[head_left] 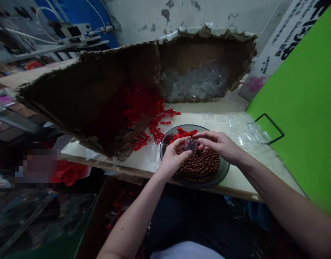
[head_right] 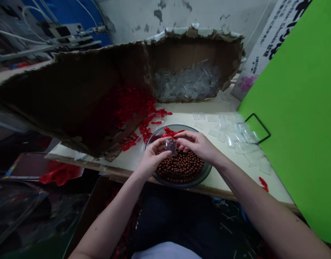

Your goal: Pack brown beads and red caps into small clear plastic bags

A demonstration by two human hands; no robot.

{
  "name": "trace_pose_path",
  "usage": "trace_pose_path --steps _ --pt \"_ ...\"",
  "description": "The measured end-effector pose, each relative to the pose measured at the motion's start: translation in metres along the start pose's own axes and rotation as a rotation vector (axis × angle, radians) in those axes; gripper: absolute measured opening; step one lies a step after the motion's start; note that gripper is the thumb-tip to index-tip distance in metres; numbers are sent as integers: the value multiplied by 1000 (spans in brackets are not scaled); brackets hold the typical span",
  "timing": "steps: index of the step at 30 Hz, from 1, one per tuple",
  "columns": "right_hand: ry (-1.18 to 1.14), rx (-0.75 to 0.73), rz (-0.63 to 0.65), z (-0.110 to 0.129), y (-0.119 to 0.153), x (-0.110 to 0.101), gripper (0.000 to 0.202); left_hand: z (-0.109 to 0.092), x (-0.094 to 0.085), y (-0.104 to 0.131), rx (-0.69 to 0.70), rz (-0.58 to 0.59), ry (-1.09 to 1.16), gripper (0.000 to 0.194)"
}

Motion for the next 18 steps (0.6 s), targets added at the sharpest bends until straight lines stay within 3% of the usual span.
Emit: trace_pose_path --steps 4,8,13,18 --pt "413 -51 -256 -29 -23 -13 23 -10 3 5 -50 -12 37 56" --pt "793 -71 -213 -57 -49 7 22 -16 7 8 -52 6 68 61" --pt "814 -89 -199 -61 -56 23 24 -18 7 10 -51 32 109 62" --pt "798 -94 -225 -53 -43 11 19 -21 5 12 -57 53 139 63"
Point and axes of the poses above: each hand's wrist, its own y-axis away from the middle knuckle, its own x-axis out of the palm, z = x × y, the point moved 3 cm from there along -y, towards the middle knuckle, and after that the axes turned 15 degrees about x, right-handed, at the moved point
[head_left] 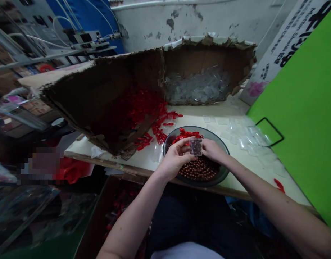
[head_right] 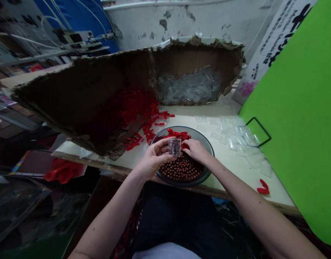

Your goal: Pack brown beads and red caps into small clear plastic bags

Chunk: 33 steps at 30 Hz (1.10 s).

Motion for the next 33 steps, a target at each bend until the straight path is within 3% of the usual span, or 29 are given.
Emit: trace_pose_path --steps 7,12,18,24,33 --pt "-446 128 -48 -9 25 -35 28 1 0 1 -9 5 15 59" --pt "-657 86 -12 0 41 -63 32 4 1 -3 -3 14 -4 58" --pt "-554 84 26 12 52 -90 36 13 0 -8 -36 3 -4 50" --pt "-559 35 123 19 53 -97 22 16 1 -11 -57 -19 1 48" --pt "-342 8 4 11 48 -94 18 16 -5 -13 -69 -37 -127 46"
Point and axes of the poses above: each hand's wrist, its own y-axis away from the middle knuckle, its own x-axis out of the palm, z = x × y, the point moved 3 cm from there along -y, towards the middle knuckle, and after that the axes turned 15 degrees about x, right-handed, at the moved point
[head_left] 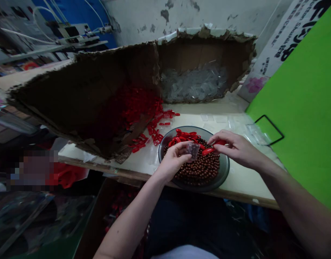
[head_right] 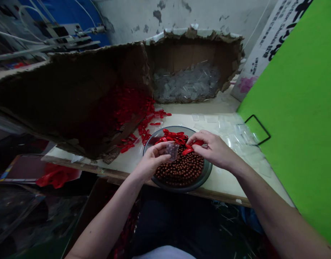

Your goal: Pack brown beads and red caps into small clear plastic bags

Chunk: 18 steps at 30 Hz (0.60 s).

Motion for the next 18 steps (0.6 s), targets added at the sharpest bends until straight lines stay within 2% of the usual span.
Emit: trace_pose_path --steps 6,13,18 --pt "-29 -46 -19 3 -1 9 19 1 -4 1 -19 37 -61 42" --pt "-86 -44 296 15 0 25 19 6 0 3 -139 41 75 38" --pt "13 -79 407 20 -1 21 21 5 -1 5 -206 91 126 37"
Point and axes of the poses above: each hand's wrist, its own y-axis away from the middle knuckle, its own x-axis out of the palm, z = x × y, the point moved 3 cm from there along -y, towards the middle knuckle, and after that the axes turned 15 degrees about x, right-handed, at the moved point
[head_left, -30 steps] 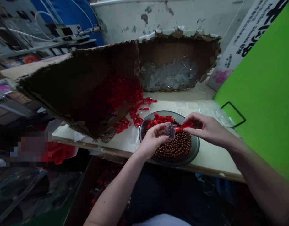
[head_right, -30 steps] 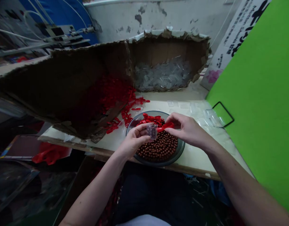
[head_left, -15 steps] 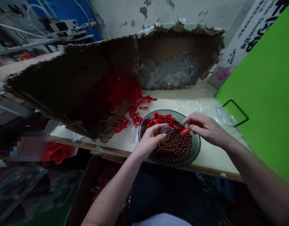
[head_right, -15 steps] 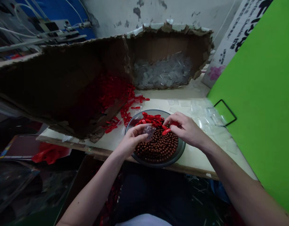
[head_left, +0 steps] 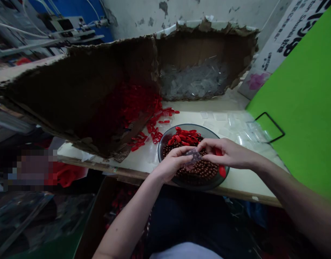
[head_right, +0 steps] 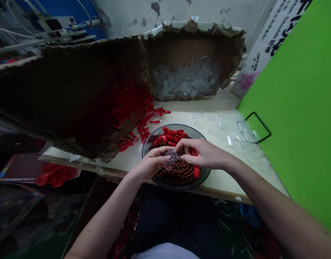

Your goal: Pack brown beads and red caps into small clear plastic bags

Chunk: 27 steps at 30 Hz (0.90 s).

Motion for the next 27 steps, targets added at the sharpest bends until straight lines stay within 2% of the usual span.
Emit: trace_pose_path --steps 6,10,13,19,22,27 --pt "72 -6 23 1 -1 1 16 7 -2 0 -43 79 45 37" --pt "45 -6 1 -2 -1 0 16 6 -3 1 -53 65 57 36" --pt "-6 30 -58 -11 -2 -5 18 1 -6 2 -23 40 65 40" --pt "73 175 -102 -38 -8 -5 27 6 -6 2 46 31 218 46" --pt "-73 238 -171 -45 -10 -3 28 6 -1 0 108 8 219 48" --pt "-392 319 -95 -50 -10 4 24 -1 4 -3 202 -45 158 55"
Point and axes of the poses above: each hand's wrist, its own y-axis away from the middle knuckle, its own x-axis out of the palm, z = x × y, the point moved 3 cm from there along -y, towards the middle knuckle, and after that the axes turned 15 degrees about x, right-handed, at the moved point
